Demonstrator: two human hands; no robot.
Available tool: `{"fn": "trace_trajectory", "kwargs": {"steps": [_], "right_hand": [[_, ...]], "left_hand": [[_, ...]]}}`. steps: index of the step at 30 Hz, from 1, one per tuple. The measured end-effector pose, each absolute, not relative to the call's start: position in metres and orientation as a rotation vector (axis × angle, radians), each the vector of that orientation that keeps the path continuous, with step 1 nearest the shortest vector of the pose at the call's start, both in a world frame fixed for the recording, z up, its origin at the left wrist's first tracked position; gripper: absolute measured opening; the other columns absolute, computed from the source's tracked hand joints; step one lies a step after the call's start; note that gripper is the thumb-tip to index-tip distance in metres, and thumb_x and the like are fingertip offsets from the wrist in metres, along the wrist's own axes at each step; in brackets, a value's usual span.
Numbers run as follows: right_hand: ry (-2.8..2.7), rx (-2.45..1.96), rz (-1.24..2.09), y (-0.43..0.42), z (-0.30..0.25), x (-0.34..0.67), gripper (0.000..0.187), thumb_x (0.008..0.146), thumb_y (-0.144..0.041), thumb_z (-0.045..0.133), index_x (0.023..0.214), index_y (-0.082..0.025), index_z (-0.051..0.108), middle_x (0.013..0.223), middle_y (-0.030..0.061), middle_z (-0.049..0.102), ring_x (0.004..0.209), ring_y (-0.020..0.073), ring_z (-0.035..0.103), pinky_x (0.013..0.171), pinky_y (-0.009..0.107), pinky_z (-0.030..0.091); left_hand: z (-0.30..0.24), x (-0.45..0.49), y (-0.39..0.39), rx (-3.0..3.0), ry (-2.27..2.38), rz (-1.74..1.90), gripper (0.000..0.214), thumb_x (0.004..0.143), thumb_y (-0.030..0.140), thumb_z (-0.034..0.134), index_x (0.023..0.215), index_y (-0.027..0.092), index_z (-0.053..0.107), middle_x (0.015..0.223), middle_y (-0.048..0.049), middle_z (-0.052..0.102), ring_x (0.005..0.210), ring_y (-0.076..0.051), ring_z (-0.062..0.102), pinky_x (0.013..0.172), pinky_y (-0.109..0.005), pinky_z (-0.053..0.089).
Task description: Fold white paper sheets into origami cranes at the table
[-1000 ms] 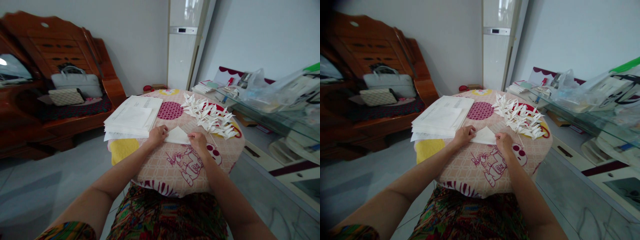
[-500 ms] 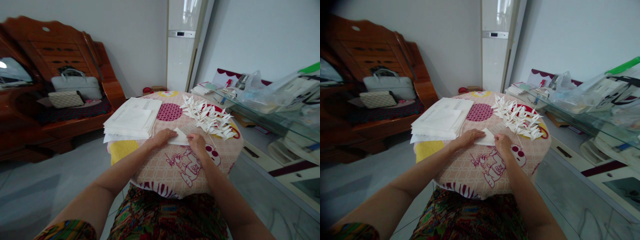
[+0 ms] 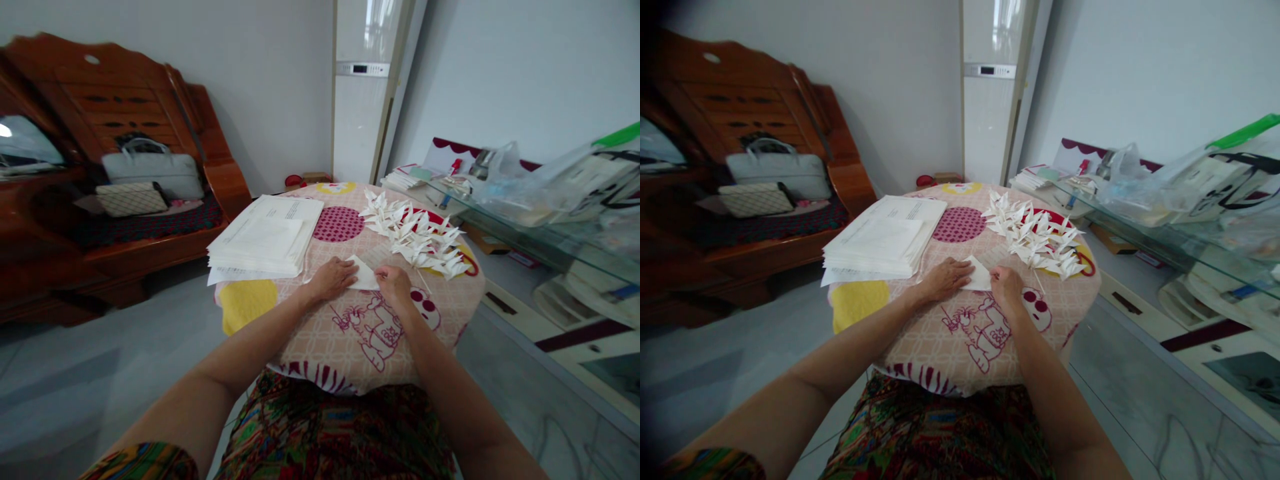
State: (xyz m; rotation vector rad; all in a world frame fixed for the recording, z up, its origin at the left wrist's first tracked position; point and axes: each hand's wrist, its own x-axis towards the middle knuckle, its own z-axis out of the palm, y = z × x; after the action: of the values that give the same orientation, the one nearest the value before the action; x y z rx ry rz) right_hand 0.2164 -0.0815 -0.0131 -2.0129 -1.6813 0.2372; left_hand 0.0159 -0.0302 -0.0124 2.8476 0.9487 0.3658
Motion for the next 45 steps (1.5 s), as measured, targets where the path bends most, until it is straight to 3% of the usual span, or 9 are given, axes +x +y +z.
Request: {"fn": "trace_trajectory", "kwargs": {"steps": [3, 10, 20, 24, 27, 31, 34, 45], "right_hand": [[-1.683, -2.015, 0.231, -0.081, -0.013, 0.215, 0.024, 0.081, -0.017, 0.059, 0.091, -0.022, 0.081, 0.092, 0.0080, 0.079, 0.087, 0.0227, 0.070, 0.077, 0.030, 0.050], [-1.650, -2.049, 0.271, -0.085, -0.010, 0.216, 0.022, 0.082, -0.021, 0.061, 0.092, -0.023, 0.080, 0.094, 0.0078, 0.079, 0.088, 0.0234, 0.071, 0.076, 0.030, 0.050], [-1.622, -1.937, 0.414, -0.104, -0.012, 0.247, 0.022, 0.081, -0.016, 0.062, 0.095, -0.018, 0.078, 0.085, 0.0049, 0.078, 0.079, 0.0196, 0.070, 0.072, 0.027, 0.048], [-1.623, -2.122, 0.030, -0.110, 0.000, 0.240, 0.020, 0.083, -0.012, 0.059, 0.093, -0.015, 0.076, 0.091, 0.0113, 0.076, 0.088, 0.0233, 0.067, 0.076, 0.030, 0.045], [-1.772, -1.965, -0.238, -0.112, 0.013, 0.214, 0.023, 0.087, -0.010, 0.051, 0.091, -0.013, 0.074, 0.093, 0.0155, 0.073, 0.093, 0.0254, 0.064, 0.081, 0.033, 0.042], [-1.971, -1.835, 0.058, -0.102, 0.018, 0.177, 0.024, 0.090, -0.013, 0.051, 0.090, -0.015, 0.075, 0.093, 0.0122, 0.075, 0.087, 0.0218, 0.065, 0.077, 0.029, 0.042], [-1.945, -1.938, 0.366, -0.093, 0.010, 0.170, 0.018, 0.084, -0.011, 0.059, 0.084, -0.015, 0.076, 0.088, 0.0100, 0.076, 0.084, 0.0196, 0.067, 0.073, 0.026, 0.042], [-1.857, -2.036, 0.537, -0.087, 0.006, 0.179, 0.012, 0.073, -0.014, 0.068, 0.079, -0.017, 0.077, 0.075, 0.0060, 0.075, 0.070, 0.0172, 0.066, 0.062, 0.024, 0.040]], "left_hand": [[-0.013, 0.016, -0.031, 2.903, 0.906, 0.314, 0.036, 0.103, 0.033, 0.038, 0.127, 0.014, 0.058, 0.133, -0.0145, 0.062, 0.119, -0.024, 0.059, 0.105, -0.039, 0.037], [-0.012, 0.017, -0.035, 2.891, 1.006, 0.313, 0.039, 0.098, 0.039, 0.051, 0.129, 0.017, 0.058, 0.137, -0.0129, 0.060, 0.119, -0.025, 0.059, 0.106, -0.040, 0.037], [-0.021, 0.010, -0.033, 2.816, 0.976, 0.387, 0.055, 0.097, 0.041, 0.051, 0.143, 0.012, 0.051, 0.150, -0.0178, 0.050, 0.137, -0.028, 0.049, 0.113, -0.044, 0.034], [-0.022, 0.010, -0.032, 2.812, 0.959, 0.403, 0.056, 0.096, 0.043, 0.053, 0.143, 0.013, 0.051, 0.150, -0.0179, 0.050, 0.138, -0.028, 0.049, 0.113, -0.045, 0.035], [-0.021, 0.010, -0.033, 2.813, 0.965, 0.415, 0.055, 0.095, 0.043, 0.055, 0.141, 0.013, 0.053, 0.149, -0.0186, 0.051, 0.137, -0.029, 0.050, 0.113, -0.045, 0.036], [-0.019, 0.011, -0.033, 2.830, 0.890, 0.431, 0.046, 0.094, 0.037, 0.056, 0.136, 0.017, 0.057, 0.145, -0.0156, 0.056, 0.134, -0.027, 0.052, 0.112, -0.044, 0.036], [-0.020, 0.010, -0.032, 2.822, 0.878, 0.437, 0.043, 0.095, 0.038, 0.055, 0.133, 0.019, 0.059, 0.143, -0.0143, 0.057, 0.134, -0.028, 0.051, 0.112, -0.046, 0.037], [-0.024, 0.008, -0.031, 2.824, 0.944, 0.426, 0.052, 0.092, 0.037, 0.056, 0.139, 0.014, 0.056, 0.147, -0.0177, 0.053, 0.136, -0.029, 0.051, 0.112, -0.046, 0.037]]}}
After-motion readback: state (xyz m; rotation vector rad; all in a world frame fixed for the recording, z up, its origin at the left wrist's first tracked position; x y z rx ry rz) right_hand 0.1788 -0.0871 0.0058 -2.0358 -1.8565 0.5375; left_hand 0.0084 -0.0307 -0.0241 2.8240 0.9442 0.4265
